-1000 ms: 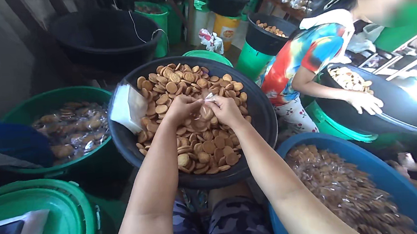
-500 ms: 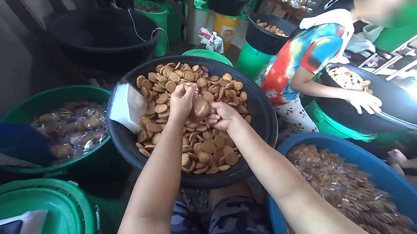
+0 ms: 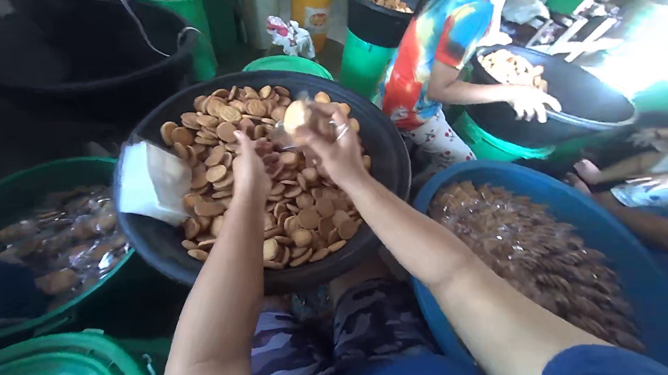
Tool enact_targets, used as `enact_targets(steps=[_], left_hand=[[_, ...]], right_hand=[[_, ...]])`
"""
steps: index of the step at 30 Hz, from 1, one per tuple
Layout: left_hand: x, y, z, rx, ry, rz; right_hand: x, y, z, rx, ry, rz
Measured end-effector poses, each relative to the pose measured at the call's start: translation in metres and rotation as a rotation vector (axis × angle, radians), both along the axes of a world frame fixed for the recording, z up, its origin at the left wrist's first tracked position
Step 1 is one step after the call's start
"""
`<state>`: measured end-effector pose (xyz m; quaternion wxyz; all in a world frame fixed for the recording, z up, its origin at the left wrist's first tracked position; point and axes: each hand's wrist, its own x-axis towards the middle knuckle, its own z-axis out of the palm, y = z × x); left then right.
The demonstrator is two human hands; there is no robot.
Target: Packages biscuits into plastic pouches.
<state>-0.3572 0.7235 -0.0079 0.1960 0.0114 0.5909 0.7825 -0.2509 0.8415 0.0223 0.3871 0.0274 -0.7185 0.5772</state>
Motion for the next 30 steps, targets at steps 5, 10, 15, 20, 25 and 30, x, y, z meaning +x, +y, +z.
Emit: enact_targets(steps=[5, 10, 15, 20, 25, 30], left_hand=[[-0.004, -0.013, 0.012, 0.121, 0.009, 0.02], [0.001, -0.017, 0.031, 0.176, 0.001, 0.045], [0.006, -0.015, 0.034, 0.164, -0.028, 0.039], [0.007, -0.014, 0.03, 0.128, -0.04, 0.033], [0.001, -0.016, 0.026, 0.072, -0.002, 0.04], [0.001, -0.022, 0.033, -0.016, 0.121, 0.011]], right_hand=[[0.131, 0.101, -0.015, -0.175, -0.093, -0.231], [0.274, 0.16, -0.056, -0.34, -0.54, -0.552], [0.302, 0.125, -0.113, -0.162, -1.163, -0.429], [0.3, 0.114, -0.154, 0.53, -1.14, -0.596], [0.305, 0.127, -0.198, 0.775, -0.913, -0.656], [0.298, 0.118, -0.21, 0.725, -0.941, -0.735]])
